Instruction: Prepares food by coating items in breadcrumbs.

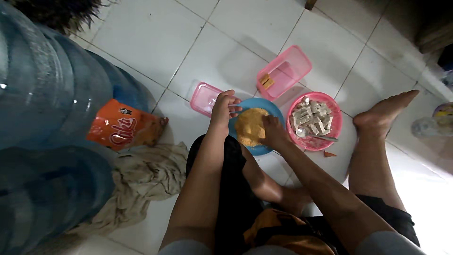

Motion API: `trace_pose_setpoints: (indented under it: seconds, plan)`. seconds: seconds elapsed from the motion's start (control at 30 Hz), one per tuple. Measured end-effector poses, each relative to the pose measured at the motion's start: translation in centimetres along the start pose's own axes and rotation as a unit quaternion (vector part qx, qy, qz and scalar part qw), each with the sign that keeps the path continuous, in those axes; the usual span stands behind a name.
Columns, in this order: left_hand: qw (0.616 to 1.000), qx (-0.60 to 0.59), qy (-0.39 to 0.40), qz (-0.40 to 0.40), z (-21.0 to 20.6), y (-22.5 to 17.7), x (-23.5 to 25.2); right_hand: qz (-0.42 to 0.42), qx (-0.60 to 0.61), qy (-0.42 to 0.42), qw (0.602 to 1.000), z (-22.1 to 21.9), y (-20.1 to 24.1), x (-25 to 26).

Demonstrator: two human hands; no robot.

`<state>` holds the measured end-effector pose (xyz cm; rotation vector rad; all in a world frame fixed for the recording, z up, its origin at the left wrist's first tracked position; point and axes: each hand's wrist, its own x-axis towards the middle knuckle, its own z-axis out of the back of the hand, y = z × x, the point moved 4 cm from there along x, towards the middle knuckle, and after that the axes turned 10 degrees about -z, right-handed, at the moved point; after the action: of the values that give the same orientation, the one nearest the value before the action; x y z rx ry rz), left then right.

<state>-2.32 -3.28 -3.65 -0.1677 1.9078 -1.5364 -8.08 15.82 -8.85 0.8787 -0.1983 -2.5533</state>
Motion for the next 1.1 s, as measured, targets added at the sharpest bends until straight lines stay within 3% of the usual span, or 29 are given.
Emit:
trace_pose_setpoints:
  seconds: [0.33, 0.43, 0.57, 0.8, 0.93, 1.1]
  plan:
    - [1.0, 0.006, 0.0, -0.005, 0.0, -0.2, -0.2, -0.065, -0.019, 0.077, 0.995, -0.5, 3.2, 0.4]
    - [1.0, 0.005, 0.003, -0.005, 0.0, -0.1, -0.1, -0.013, 0.04, 0.113, 0.993, 0.3, 4.1, 1.2]
    - [1.0, -0.004, 0.0, -0.004, 0.0, 0.0, 0.1, 0.053, 0.142, 0.099, 0.983, 2.2, 3.4, 1.5]
    - [1.0, -0.008, 0.009, -0.007, -0.1, -0.1, 0.1, 0.0, 0.0, 0.064, 0.998, 0.2, -0.5, -1.2]
    - [1.0, -0.011, 0.0, 0.0, 0.0, -0.1, 0.0, -0.033, 0.049, 0.035, 0.998, -0.9, -0.3, -0.7]
    - [1.0, -0.008, -0.001, 0.008, -0.1, -0.2, 0.1, -0.091, 0.127, 0.08, 0.985, -0.1, -1.0, 0.4]
